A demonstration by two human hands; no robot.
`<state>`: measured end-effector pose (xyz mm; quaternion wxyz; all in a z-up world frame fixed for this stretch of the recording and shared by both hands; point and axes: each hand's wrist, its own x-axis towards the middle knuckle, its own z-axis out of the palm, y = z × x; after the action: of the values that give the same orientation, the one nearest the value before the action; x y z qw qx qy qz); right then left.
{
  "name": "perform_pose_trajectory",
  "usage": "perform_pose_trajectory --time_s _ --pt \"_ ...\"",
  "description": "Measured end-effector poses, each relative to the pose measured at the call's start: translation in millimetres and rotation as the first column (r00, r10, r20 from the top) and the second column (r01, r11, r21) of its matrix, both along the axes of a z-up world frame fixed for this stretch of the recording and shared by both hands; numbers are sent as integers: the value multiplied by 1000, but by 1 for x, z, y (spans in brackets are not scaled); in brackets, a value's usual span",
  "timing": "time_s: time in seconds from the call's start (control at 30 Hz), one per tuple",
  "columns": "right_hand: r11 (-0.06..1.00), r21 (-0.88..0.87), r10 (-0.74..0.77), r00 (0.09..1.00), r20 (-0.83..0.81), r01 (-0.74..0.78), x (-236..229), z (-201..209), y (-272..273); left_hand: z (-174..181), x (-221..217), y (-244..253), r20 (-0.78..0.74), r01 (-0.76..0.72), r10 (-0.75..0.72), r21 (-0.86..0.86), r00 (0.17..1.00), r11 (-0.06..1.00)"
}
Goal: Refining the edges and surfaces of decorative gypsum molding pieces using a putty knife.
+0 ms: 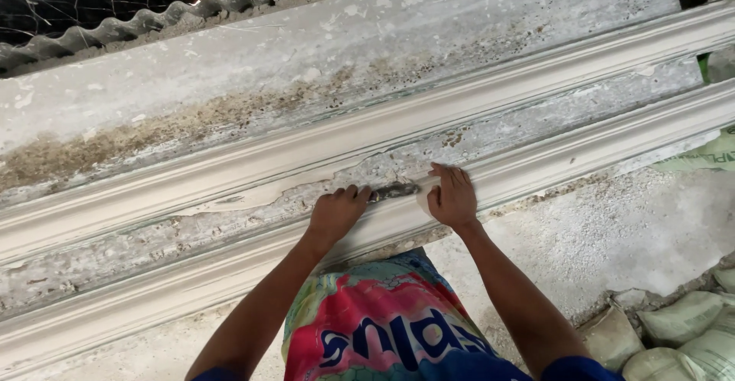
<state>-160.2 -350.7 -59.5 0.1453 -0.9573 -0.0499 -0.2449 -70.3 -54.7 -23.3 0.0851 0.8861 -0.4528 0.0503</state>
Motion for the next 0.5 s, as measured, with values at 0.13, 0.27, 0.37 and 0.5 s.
perform_pose_trajectory --time_s 0.13,0.27,0.37,0.5 --pt "1000 -23 14 1000 7 -14 1 7 2 3 -17 24 165 -130 146 -106 975 986" --pt "999 -1 35 999 -8 -35 0 -1 0 -7 -31 41 161 -241 279 -220 947 945" --pt "999 -24 26 1000 -12 -26 0 -3 1 1 -33 39 128 -256 297 -264 946 930" --pt "999 -41 7 1000 -1 -7 1 3 5 1 -31 40 64 -249 275 -268 959 931"
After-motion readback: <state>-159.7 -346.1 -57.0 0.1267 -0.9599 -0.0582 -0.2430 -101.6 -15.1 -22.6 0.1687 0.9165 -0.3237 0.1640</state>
